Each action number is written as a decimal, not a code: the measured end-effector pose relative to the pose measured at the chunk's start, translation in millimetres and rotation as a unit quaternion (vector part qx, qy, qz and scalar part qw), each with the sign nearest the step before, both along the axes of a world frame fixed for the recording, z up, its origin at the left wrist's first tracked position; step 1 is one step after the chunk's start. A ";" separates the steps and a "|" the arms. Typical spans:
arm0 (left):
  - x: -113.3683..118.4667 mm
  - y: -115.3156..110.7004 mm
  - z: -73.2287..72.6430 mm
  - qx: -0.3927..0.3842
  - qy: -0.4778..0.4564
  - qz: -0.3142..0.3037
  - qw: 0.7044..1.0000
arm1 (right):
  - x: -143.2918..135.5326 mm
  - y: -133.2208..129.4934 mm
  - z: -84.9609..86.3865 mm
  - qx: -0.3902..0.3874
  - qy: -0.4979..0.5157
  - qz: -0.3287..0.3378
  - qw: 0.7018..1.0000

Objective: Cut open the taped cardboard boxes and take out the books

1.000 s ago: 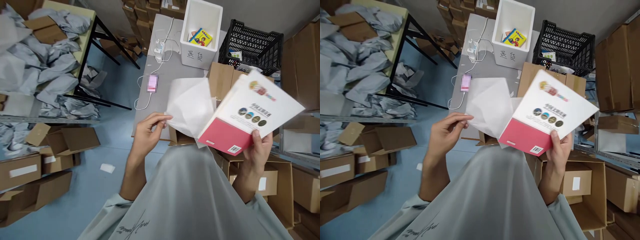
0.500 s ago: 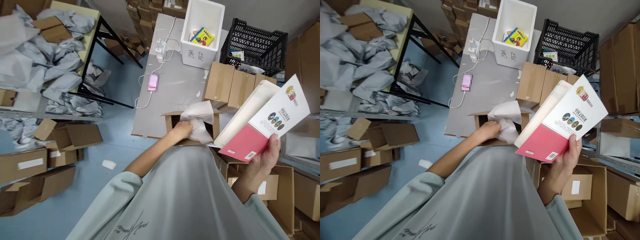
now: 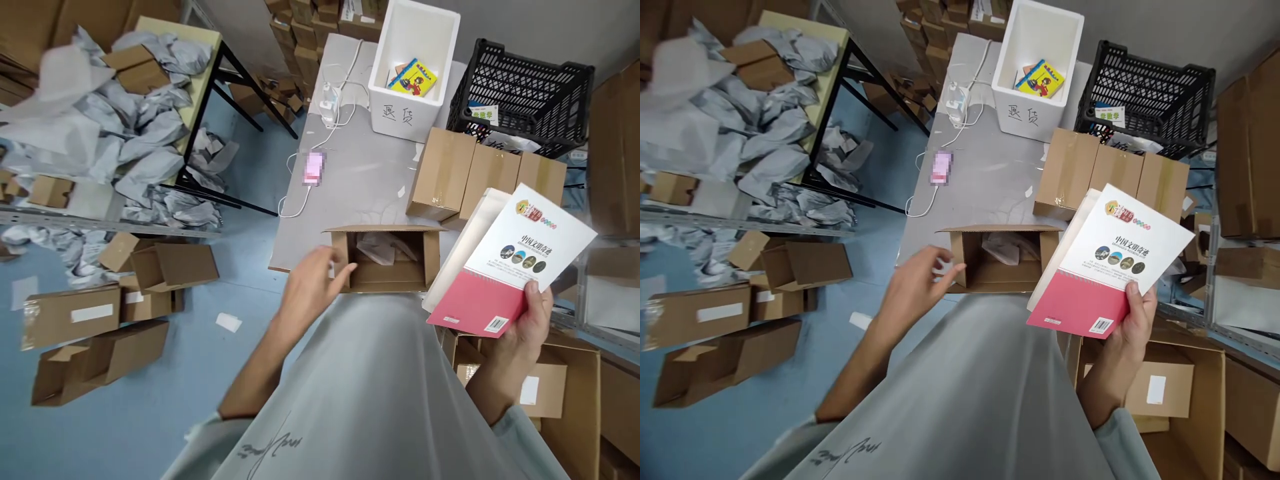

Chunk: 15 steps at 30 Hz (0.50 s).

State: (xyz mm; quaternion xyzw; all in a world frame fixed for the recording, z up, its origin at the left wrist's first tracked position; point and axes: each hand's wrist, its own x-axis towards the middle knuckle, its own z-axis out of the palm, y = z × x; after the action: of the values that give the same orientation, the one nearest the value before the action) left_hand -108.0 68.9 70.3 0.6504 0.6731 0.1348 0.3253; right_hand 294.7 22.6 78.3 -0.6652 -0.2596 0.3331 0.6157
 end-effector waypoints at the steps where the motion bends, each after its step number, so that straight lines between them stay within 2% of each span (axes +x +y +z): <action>1: -12.4 -8.8 -4.6 -0.009 0.018 0.061 0.998 | 5.6 -0.4 -14.7 -0.013 0.016 -0.006 1.000; 2: -22.4 -16.1 -13.9 -0.040 0.024 0.108 0.993 | 9.8 -0.8 -31.0 -0.031 0.039 -0.008 0.999; 4: -33.7 -26.0 -42.1 -0.129 -0.002 0.163 0.978 | 11.3 -2.6 -63.1 -0.080 0.107 -0.009 0.991; 7: -30.2 -30.1 -88.2 -0.199 -0.123 0.191 0.953 | -6.9 -7.8 -94.0 -0.153 0.224 0.003 0.962; 9: -21.3 -25.9 -109.4 -0.185 -0.199 0.192 0.943 | -26.9 -10.6 -100.1 -0.174 0.279 0.028 0.944; 11: -14.5 -15.0 -120.8 -0.149 -0.227 0.191 0.943 | -45.0 -9.0 -99.5 -0.171 0.305 0.042 0.936; 15: -16.1 28.5 -124.2 -0.102 -0.219 0.155 0.958 | -60.9 13.2 -98.1 -0.117 0.314 0.021 0.942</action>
State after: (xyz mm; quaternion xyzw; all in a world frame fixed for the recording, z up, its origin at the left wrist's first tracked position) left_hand -124.1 97.5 -53.9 0.4562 0.6881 0.2529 0.5044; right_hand 233.8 35.7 -19.8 -0.5888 -0.0261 0.5662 0.5763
